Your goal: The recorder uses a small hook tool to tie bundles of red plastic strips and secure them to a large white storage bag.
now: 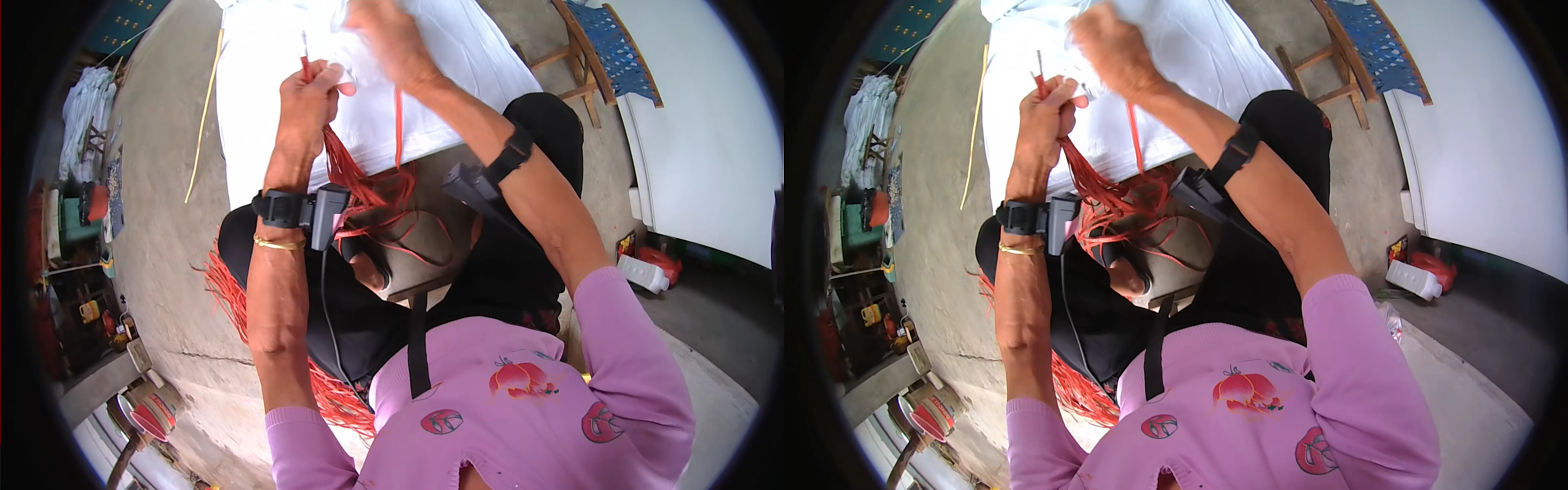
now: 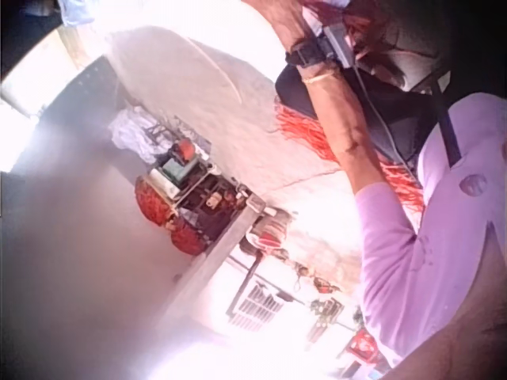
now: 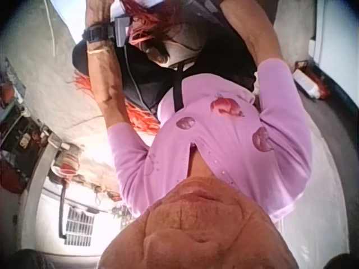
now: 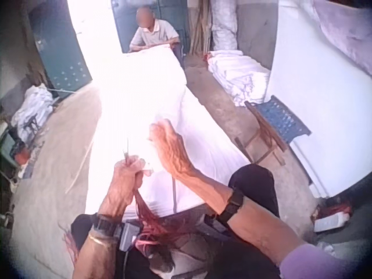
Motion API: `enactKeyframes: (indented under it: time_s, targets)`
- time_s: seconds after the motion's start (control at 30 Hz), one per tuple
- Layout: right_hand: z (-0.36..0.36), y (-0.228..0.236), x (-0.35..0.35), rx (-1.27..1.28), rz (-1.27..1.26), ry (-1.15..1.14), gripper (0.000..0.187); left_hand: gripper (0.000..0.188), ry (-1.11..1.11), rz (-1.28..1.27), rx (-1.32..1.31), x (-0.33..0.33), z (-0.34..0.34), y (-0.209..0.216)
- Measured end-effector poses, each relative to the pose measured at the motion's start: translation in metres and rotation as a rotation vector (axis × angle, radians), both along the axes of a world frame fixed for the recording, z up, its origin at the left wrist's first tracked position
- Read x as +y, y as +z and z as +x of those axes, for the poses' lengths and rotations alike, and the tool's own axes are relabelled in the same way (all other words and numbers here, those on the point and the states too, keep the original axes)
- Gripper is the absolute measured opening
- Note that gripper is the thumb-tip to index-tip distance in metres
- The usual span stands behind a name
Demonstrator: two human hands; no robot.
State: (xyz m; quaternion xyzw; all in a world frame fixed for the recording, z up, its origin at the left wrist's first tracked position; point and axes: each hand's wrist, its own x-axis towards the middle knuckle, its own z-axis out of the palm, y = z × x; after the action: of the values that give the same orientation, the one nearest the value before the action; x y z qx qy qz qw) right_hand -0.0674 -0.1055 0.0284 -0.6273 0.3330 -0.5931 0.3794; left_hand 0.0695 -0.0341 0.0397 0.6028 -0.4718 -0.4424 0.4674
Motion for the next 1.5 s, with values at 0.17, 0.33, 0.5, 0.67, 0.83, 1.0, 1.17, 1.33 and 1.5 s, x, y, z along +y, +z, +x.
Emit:
enactKeyframes:
  time_s: [0.17, 0.33, 0.5, 0.67, 0.83, 1.0, 1.17, 1.33, 1.5]
  targets:
    - [-0.032, -0.002, -0.016, 0.143, 0.554, -0.096, 0.026, 0.011, -0.086, 0.027, 0.762, -0.004, 0.025, 0.022]
    - [-0.013, -0.026, 0.034, -0.015, 0.561, 0.660, 0.047, 0.010, -0.059, 0.131, 0.762, 0.001, 0.014, 0.008]
    - [-0.009, -0.018, 0.042, -0.005, 0.501, 0.500, 0.013, 0.013, -0.009, 0.147, 0.580, 0.000, 0.012, -0.007]
    - [-0.021, -0.036, 0.038, 0.745, -0.536, 0.137, 0.003, 0.036, 0.181, 0.095, 0.891, 0.003, 0.042, 0.007]
    - [-0.034, -0.056, 0.039, 0.858, -0.531, 0.162, 0.006, 0.049, 0.081, 0.111, 0.785, 0.003, 0.057, 0.006]
    - [-0.035, -0.041, 0.048, 0.706, -0.463, 0.164, 0.008, 0.050, 0.437, 0.163, 0.388, 0.007, 0.041, -0.017]
    - [-0.036, -0.030, 0.052, 0.620, -0.119, 0.282, 0.015, 0.079, -0.072, 0.370, 0.847, 0.020, 0.023, -0.016]
    - [-0.041, -0.041, 0.047, 0.872, -0.446, 0.206, 0.011, 0.077, -0.027, 0.279, 0.928, 0.013, 0.029, -0.010]
    - [-0.042, -0.043, 0.049, 1.043, -0.461, 0.179, 0.007, 0.046, -0.099, 0.309, 0.931, -0.001, 0.034, -0.023]
